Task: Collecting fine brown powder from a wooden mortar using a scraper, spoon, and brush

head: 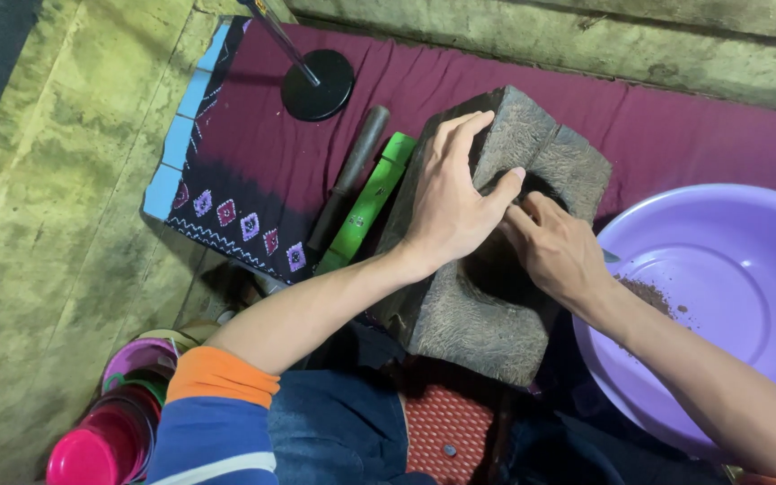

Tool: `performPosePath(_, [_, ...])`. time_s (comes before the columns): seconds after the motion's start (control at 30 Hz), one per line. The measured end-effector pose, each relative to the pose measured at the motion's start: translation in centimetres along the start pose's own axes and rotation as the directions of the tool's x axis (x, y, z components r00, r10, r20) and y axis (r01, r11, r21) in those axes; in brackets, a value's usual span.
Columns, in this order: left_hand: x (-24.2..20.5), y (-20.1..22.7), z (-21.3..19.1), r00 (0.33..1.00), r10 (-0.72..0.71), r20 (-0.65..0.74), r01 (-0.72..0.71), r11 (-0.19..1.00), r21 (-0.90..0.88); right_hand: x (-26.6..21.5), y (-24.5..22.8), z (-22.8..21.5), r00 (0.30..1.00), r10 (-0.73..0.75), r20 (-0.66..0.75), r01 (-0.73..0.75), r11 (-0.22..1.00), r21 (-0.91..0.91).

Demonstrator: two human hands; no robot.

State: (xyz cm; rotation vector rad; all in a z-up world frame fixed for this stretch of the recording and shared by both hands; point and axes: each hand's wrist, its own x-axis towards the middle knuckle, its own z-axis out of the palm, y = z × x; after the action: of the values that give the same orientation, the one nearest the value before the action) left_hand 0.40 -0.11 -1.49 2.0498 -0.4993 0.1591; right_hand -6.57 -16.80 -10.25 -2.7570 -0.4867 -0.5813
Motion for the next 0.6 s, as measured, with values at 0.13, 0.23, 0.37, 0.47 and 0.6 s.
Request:
performPosePath(0.13, [-0.1, -0.1, 0.1, 1.0, -0.007, 0.011, 0.007, 1.0, 0.009, -2.0, -0.3, -0.7, 0.984, 0.114, 0.138, -0.1, 0.99, -0.102])
performPosePath(0.23, [0.0, 0.0, 0.1, 1.0, 0.01, 0.005, -0.01, 1.0, 0.022, -2.0, -1.1, -2.1, 0.915, 0.22, 0.337, -0.188, 0.974, -0.125])
performPosePath(0.37, [-0.1, 0.4, -0.1, 1.0, 0.024, -0.001, -0.024, 1.0, 0.0, 0.0, -1.8, -3.9, 0.897, 0.207, 0.39, -0.288, 0.944, 0.161])
performPosePath(0.47, [-0.1, 0.3, -0.2, 1.0, 0.022, -0.009, -0.022, 1.0, -0.003, 1.4, -2.3, -3.5, 0.969, 0.132, 0.207, -0.194, 0.93, 0.313])
performPosePath(0.6, [0.1, 1.5, -0.4, 1.0, -0.017, 0.003, 0.016, 0.995, 0.094, 3.0, -2.2, -2.8, 0.998, 0.009, 0.06, -0.038, 0.867, 0.497])
